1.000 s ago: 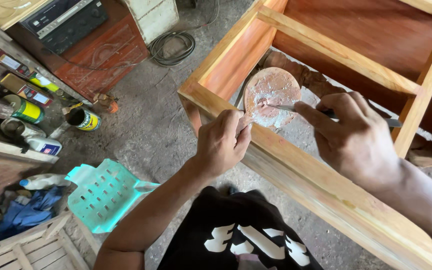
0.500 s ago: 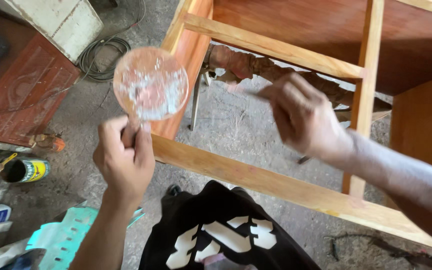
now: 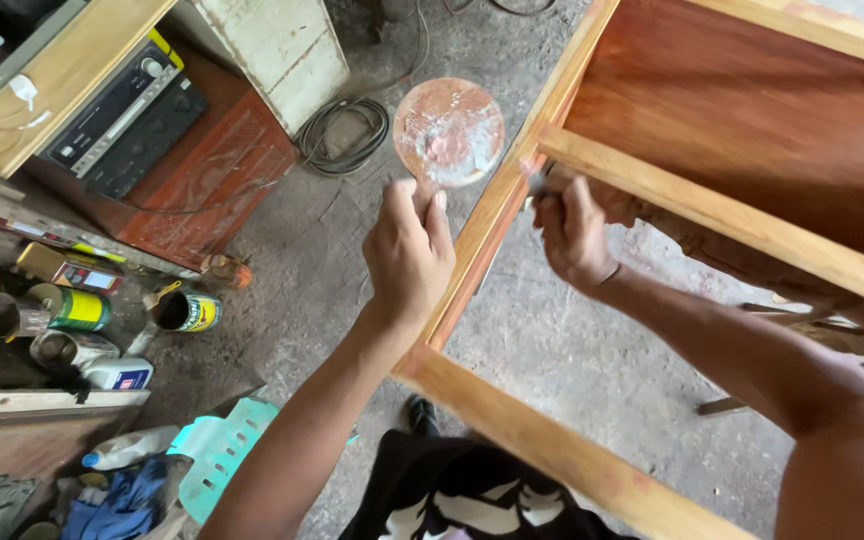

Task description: The person carries a round board holding wood filler and uses a small spatula to scoop filler and press it into holes, cracks and joints on wooden furniture frames, moving between furniture pieces around the workshop and working filler into different surfaces.

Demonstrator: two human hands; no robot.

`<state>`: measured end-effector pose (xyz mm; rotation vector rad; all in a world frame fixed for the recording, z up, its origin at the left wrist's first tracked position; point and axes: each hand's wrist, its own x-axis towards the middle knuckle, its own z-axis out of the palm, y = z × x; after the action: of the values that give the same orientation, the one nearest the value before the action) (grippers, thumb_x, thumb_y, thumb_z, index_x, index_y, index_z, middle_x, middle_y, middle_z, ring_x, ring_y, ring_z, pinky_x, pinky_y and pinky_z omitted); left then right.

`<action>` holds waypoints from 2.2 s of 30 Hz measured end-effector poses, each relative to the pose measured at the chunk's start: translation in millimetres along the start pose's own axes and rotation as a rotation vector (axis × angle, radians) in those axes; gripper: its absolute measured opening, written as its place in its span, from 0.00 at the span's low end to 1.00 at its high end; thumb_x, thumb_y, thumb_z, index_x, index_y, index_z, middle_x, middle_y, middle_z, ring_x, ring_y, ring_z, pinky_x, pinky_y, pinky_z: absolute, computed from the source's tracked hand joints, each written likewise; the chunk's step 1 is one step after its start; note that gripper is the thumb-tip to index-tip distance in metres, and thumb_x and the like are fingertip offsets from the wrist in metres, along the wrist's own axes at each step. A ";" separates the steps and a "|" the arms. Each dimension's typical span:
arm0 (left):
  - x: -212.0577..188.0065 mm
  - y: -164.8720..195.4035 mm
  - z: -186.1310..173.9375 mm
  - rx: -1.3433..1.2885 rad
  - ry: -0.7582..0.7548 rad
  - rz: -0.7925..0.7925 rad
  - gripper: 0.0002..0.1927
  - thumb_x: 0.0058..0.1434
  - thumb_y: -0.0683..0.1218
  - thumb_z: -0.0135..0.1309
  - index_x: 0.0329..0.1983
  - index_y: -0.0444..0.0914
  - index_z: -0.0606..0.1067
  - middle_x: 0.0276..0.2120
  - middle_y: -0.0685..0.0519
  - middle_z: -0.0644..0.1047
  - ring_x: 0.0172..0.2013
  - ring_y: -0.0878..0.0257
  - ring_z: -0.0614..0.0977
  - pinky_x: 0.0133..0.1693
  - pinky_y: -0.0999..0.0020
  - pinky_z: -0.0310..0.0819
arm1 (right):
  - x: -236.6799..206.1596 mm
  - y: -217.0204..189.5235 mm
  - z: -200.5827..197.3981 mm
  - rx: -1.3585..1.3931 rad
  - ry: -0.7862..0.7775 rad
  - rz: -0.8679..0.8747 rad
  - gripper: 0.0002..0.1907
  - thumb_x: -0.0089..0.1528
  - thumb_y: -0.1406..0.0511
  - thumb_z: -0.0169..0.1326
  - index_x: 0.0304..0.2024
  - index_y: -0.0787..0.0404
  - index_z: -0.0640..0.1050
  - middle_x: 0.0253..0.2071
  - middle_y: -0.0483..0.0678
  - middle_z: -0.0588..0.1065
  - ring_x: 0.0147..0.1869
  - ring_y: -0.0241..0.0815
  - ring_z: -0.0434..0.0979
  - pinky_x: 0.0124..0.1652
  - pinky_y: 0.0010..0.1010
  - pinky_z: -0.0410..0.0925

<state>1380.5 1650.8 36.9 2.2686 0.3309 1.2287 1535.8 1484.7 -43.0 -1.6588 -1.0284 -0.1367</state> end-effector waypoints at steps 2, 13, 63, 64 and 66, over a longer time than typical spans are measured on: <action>-3.2 -1.1 -0.5 -0.003 -0.052 0.055 0.11 0.70 0.41 0.56 0.49 0.34 0.68 0.34 0.45 0.78 0.34 0.47 0.83 0.35 0.56 0.76 | -2.3 14.0 8.1 0.079 0.013 -0.051 0.06 0.73 0.73 0.41 0.51 0.69 0.68 0.41 0.53 0.72 0.37 0.37 0.70 0.37 0.29 0.68; -5.9 -9.0 1.2 -0.059 -0.013 0.000 0.12 0.73 0.41 0.55 0.53 0.32 0.67 0.36 0.44 0.79 0.36 0.49 0.84 0.37 0.59 0.78 | 58.9 -44.1 -25.5 0.420 0.274 -0.160 0.01 0.79 0.71 0.40 0.53 0.63 0.64 0.35 0.47 0.70 0.27 0.32 0.67 0.28 0.23 0.65; 113.4 -256.7 61.6 -0.898 -0.787 0.029 0.11 0.71 0.42 0.55 0.50 0.31 0.69 0.36 0.55 0.76 0.34 0.73 0.74 0.37 0.76 0.72 | 134.1 -173.4 8.5 -0.128 0.348 1.435 0.09 0.57 0.69 0.56 0.31 0.71 0.82 0.22 0.50 0.77 0.21 0.38 0.75 0.25 0.31 0.69; 115.2 -250.7 64.5 -0.896 -0.775 0.015 0.11 0.71 0.42 0.56 0.49 0.31 0.70 0.36 0.55 0.75 0.34 0.73 0.73 0.37 0.76 0.71 | 127.1 -180.8 10.8 -0.104 0.409 1.423 0.09 0.57 0.69 0.56 0.32 0.71 0.82 0.22 0.48 0.77 0.22 0.38 0.75 0.25 0.31 0.69; 118.6 -239.0 69.8 -0.884 -0.735 -0.016 0.11 0.72 0.43 0.56 0.48 0.30 0.70 0.38 0.54 0.72 0.34 0.72 0.71 0.38 0.76 0.69 | 111.2 -193.7 15.0 -0.159 0.385 1.446 0.10 0.58 0.66 0.57 0.33 0.68 0.83 0.20 0.49 0.77 0.22 0.38 0.75 0.25 0.32 0.70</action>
<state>1513.2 1878.2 -45.0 1.7259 -0.4000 0.3203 1466.6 1557.4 157.1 -2.0326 0.6014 0.4160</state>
